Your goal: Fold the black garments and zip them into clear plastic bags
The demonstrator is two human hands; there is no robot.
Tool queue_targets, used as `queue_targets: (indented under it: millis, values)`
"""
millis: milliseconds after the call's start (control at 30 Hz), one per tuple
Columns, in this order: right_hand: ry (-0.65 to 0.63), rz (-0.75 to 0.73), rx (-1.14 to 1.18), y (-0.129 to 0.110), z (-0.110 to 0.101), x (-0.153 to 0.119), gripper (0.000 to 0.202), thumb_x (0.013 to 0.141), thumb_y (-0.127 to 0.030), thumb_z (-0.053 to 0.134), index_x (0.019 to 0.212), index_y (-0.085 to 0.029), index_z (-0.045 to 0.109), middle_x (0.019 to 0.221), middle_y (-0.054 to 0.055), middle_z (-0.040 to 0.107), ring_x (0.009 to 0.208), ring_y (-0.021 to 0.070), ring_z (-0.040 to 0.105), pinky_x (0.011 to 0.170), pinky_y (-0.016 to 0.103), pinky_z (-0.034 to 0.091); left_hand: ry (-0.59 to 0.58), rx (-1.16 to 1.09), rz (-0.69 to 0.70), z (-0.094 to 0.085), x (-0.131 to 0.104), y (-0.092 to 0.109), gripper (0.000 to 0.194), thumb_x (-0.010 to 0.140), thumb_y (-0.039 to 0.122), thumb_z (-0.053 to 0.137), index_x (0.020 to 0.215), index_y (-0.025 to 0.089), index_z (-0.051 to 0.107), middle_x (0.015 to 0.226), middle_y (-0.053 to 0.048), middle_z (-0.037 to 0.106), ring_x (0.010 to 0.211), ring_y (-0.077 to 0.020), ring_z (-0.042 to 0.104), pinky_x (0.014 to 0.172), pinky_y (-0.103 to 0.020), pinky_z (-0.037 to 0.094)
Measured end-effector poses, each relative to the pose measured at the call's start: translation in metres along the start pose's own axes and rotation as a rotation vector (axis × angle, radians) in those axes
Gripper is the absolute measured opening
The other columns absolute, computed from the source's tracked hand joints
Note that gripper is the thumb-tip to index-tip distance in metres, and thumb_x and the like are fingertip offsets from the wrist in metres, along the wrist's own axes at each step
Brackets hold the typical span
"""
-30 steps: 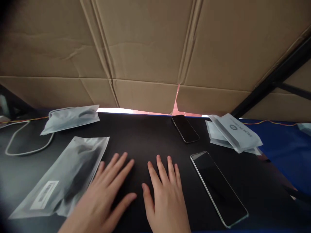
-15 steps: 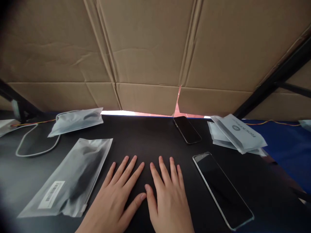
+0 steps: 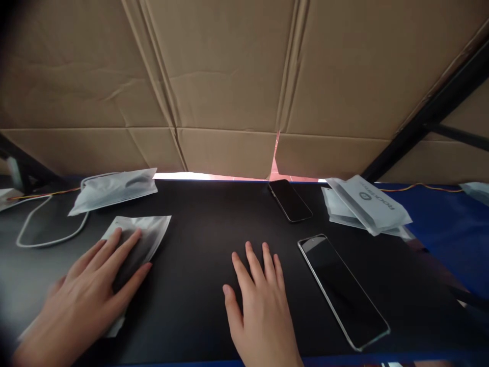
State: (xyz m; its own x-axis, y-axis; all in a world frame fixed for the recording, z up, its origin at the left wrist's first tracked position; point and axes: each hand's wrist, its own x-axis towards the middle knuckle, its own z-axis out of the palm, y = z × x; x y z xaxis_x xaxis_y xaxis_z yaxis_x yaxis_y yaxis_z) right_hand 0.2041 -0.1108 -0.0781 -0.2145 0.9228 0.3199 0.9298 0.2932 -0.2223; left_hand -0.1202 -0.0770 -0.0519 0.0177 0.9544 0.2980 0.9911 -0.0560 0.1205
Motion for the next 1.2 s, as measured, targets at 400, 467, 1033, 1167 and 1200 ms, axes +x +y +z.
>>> queue_targets:
  millis: [400, 467, 1033, 1167, 1200]
  values:
    - [-0.038, 0.041, 0.078, -0.001, -0.006, 0.001, 0.048, 0.114, -0.044, 0.051, 0.157, -0.027, 0.063, 0.172, 0.005, 0.052, 0.166, 0.0384, 0.036, 0.131, 0.069, 0.036, 0.09, -0.207, 0.241, -0.043, -0.003, 0.11, 0.054, 0.107, 0.039, 0.05, 0.161, 0.036, 0.053, 0.169, -0.004, 0.056, 0.149, -0.0408, 0.057, 0.11, -0.065, 0.058]
    - [-0.028, 0.037, 0.085, 0.0, -0.005, 0.0, 0.047, 0.113, -0.042, 0.052, 0.156, -0.027, 0.063, 0.172, 0.006, 0.052, 0.166, 0.0384, 0.036, 0.13, 0.069, 0.037, 0.035, -0.194, 0.257, -0.028, -0.004, 0.128, 0.054, 0.106, 0.034, 0.05, 0.159, 0.03, 0.057, 0.169, -0.007, 0.056, 0.149, -0.0429, 0.056, 0.102, -0.065, 0.061]
    - [-0.21, -0.222, 0.501, -0.015, -0.037, -0.013, 0.031, 0.094, -0.008, 0.076, 0.112, -0.032, 0.071, 0.1, -0.003, 0.074, 0.091, 0.0203, 0.069, 0.081, 0.035, 0.057, -0.232, -0.305, 0.747, -0.024, -0.026, 0.062, 0.074, 0.094, 0.007, 0.055, 0.165, 0.029, 0.049, 0.175, -0.003, 0.048, 0.165, -0.0323, 0.04, 0.129, -0.068, 0.04]
    - [-0.174, -0.226, 0.513, -0.027, -0.03, -0.009, 0.023, 0.098, -0.01, 0.075, 0.11, -0.029, 0.071, 0.098, -0.003, 0.074, 0.086, 0.0193, 0.067, 0.08, 0.036, 0.055, -0.12, -0.289, 0.777, -0.009, -0.026, 0.066, 0.059, 0.105, 0.016, 0.061, 0.162, 0.027, 0.053, 0.169, -0.005, 0.056, 0.164, -0.034, 0.042, 0.126, -0.07, 0.044]
    - [-0.147, -0.227, 0.533, -0.028, -0.03, -0.008, 0.019, 0.101, -0.011, 0.071, 0.109, -0.028, 0.071, 0.098, -0.003, 0.074, 0.086, 0.0187, 0.067, 0.08, 0.035, 0.056, -0.088, -0.294, 0.785, -0.008, -0.025, 0.066, 0.058, 0.106, 0.017, 0.062, 0.162, 0.025, 0.053, 0.168, -0.006, 0.057, 0.163, -0.0335, 0.043, 0.127, -0.069, 0.043]
